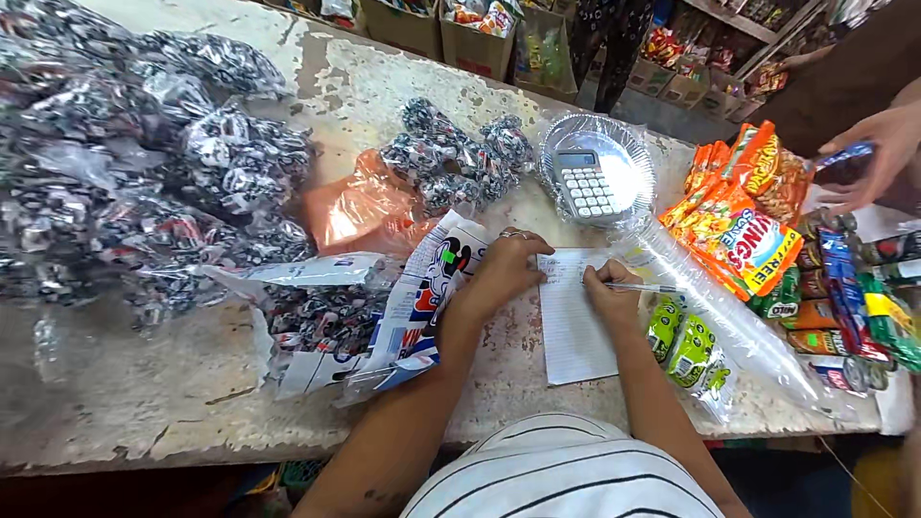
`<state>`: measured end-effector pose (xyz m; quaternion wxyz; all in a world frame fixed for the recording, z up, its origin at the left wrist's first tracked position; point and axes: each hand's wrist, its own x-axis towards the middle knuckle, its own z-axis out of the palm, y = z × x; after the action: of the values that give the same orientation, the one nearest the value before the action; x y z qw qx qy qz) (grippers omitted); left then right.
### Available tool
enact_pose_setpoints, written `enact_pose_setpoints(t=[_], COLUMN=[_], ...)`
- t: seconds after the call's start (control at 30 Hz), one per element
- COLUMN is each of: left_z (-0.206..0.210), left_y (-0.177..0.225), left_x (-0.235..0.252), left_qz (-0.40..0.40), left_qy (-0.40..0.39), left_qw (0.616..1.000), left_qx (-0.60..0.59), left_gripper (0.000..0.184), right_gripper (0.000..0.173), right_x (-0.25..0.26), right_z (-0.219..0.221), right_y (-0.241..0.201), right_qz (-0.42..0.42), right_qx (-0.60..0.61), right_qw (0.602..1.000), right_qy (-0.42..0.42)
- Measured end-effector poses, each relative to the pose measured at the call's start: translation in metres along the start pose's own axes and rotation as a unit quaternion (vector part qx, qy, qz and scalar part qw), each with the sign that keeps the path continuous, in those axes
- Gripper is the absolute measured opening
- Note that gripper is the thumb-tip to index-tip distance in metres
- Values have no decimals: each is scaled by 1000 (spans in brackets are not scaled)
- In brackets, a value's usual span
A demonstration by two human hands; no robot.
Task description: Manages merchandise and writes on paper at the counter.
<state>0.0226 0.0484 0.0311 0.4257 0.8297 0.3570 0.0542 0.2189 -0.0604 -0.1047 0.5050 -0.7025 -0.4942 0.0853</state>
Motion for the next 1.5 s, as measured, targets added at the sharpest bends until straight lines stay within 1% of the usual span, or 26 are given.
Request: enact_pose_setpoints(t=[0.03, 0.07, 0.1, 0.2, 0.33, 0.47, 0.57, 0.63, 0.67, 0.73, 0.8, 0.83, 0.9, 0.97, 1.03, 1.07, 1.1, 1.2, 1.23, 1.27, 1.3, 1.37, 1.43, 1.5], left_z=[32, 48, 53, 50, 50, 48, 49, 48, 48, 47, 46, 46, 45, 44, 44, 43, 43, 42, 42, 41, 40, 38, 36, 33], left_y=[-51, -76, -83, -79, -78, -77, -77, -78, -78, -77, -76, -75, -73, -72, -71, -71, -70, -68, -67, -66, -64, -62, -59, -55], left_x=[19, 32, 36, 35, 34, 33, 34, 34, 35, 36, 35, 35, 34, 34, 33, 32, 32, 31, 31, 31, 31, 30, 29, 28], left_qz=[120, 169, 170, 149, 159, 148, 157, 159, 155, 146, 137, 131, 124, 123, 126, 128, 125, 118, 114, 108, 103, 100, 105, 112], left_qy=[88, 118, 116, 102, 106, 97, 104, 105, 102, 93, 80, 77, 76, 74, 71, 72, 70, 65, 65, 62, 57, 52, 50, 53], left_qw=[989, 978, 978, 983, 981, 984, 982, 981, 982, 985, 987, 988, 989, 989, 989, 989, 989, 991, 991, 992, 993, 993, 993, 992], left_qx=[-6, -19, -25, -21, -17, -25, -24, -24, -25, -24, -25, -26, -28, -21, -18, -19, -20, -20, -23, -25, -25, -22, -18, -22], left_gripper=[31, 31, 32, 32, 31, 32, 32, 31, 31, 31, 31, 31, 30, 29, 29, 29, 29, 29, 29, 29, 29, 29, 30, 32], right_gripper=[31, 31, 30, 29, 34, 33, 33, 31, 29, 20, 8, 16, 31, 32, 34, 39, 47, 77, 84, 87, 84, 75, 71, 67], right_x=[1, 1, 1, 0, -1, 0, 0, 0, 0, 0, -2, -1, 6, 23, 52, 69, 87, 133, 144, 152, 159, 166, 167, 166], right_z=[0, 0, 0, 1, 2, 1, 3, 2, 1, -3, -10, -17, -38, -71, -115, -137, -156, -199, -209, -218, -224, -227, -228, -226], right_y=[-1, -1, -1, -1, -1, 0, 3, 3, 0, -13, -24, -24, -35, -52, -54, -52, -54, -48, -39, -29, -21, -12, -2, 1], right_qz=[-3, -4, -5, -10, -16, -20, -33, -14, 8, 58, 68, 58, 14, -48, -88, -77, -34, 143, 195, 241, 275, 300, 293, 289], right_qx=[2, 1, 0, -10, -12, -18, -11, 16, 31, 81, 132, 141, 99, -10, -118, -170, -205, -270, -278, -287, -300, -320, -313, -269], right_qw=[1000, 1000, 1000, 1000, 999, 1000, 999, 998, 997, 994, 989, 988, 995, 998, 986, 977, 970, 937, 925, 914, 904, 894, 898, 910], right_qy=[-1, -1, 3, 22, 28, 14, 37, 64, 67, 53, 27, 9, -7, 30, 82, 108, 130, 170, 170, 157, 133, 94, 101, 129])
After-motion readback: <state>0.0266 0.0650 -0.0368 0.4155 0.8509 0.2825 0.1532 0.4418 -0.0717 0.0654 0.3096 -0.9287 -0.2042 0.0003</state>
